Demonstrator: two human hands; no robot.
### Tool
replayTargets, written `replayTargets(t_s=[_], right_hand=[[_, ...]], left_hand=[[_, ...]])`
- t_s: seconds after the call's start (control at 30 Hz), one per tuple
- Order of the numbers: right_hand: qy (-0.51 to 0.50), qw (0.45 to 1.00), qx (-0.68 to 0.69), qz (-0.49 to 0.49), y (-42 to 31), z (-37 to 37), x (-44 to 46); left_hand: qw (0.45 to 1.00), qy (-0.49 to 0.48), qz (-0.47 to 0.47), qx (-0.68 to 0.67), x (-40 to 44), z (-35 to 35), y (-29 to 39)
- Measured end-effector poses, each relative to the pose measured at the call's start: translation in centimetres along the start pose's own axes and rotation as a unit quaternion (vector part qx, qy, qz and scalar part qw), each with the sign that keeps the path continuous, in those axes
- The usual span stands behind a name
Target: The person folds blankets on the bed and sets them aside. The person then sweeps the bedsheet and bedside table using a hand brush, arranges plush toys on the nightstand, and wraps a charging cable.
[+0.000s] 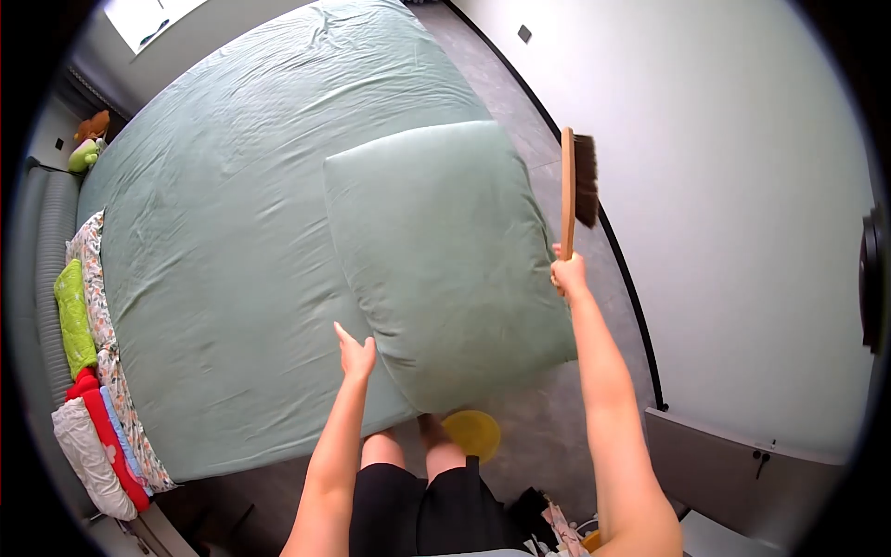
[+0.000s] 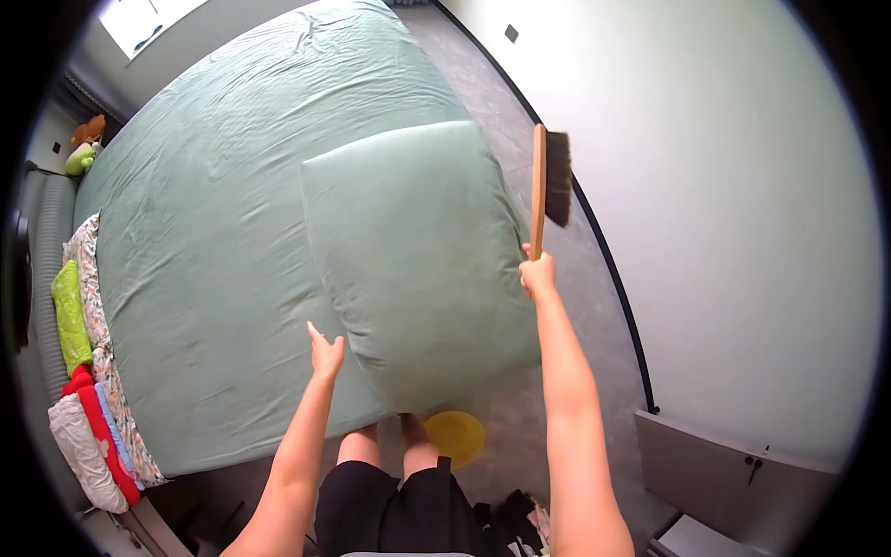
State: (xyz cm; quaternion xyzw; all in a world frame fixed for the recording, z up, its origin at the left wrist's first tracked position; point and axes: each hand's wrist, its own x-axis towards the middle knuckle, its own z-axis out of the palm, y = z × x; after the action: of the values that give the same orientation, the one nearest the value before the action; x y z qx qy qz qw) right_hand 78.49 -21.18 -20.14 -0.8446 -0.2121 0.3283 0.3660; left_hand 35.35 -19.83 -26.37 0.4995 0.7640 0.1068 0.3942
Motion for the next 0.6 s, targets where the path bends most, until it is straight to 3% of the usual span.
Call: replayTargets(t_s=[0.07,0.1,0.2,0.27,0.3,0.33,0.4,0.53,0.57,0.6], right_hand=[[0.009,0.992,0.127,-0.021,3.1,0.3,-2.7],[-0.001,0.992,0.128,-0.005,2.7,0.5,-5.5],[-0.019,0.983,0.18,-0.012,4.6,2.8,-11.8],[-0.035,0.992,0.121,-0.02,7.3,4.9,-14.2],[-0.042,0.998,-0.045,-0.003,6.4,5.0,-15.4],[-0.006,0.98,-0.182,-0.084,8.0,6.5,-15.2],[-0.043,0.985,-0.164,-0.009,8.0,6.9,-14.8],[-0.065,0.996,-0.064,-0.024,6.2,5.1,-14.5],[-0.071,0.997,-0.024,-0.019,5.5,3.6,-14.9],[-0.078,0.997,0.013,-0.014,4.7,2.1,-15.2]], left_hand=[[0.976,0.075,0.202,0.032,-2.7,1.8,2.3],[0.944,0.096,0.311,0.063,-3.7,2.5,3.9],[0.856,0.034,0.458,0.236,-7.0,4.2,9.5],[0.864,-0.065,0.386,0.318,-5.4,6.8,8.9],[0.86,-0.114,0.346,0.358,-4.5,7.8,8.2],[0.85,-0.167,0.321,0.384,-3.3,7.8,8.4],[0.833,-0.247,0.308,0.389,-1.3,7.4,8.7],[0.833,-0.315,0.242,0.386,-1.6,5.8,11.7],[0.832,-0.308,0.198,0.416,-2.5,6.1,12.9],[0.863,-0.228,0.249,0.376,-3.5,7.2,13.8]])
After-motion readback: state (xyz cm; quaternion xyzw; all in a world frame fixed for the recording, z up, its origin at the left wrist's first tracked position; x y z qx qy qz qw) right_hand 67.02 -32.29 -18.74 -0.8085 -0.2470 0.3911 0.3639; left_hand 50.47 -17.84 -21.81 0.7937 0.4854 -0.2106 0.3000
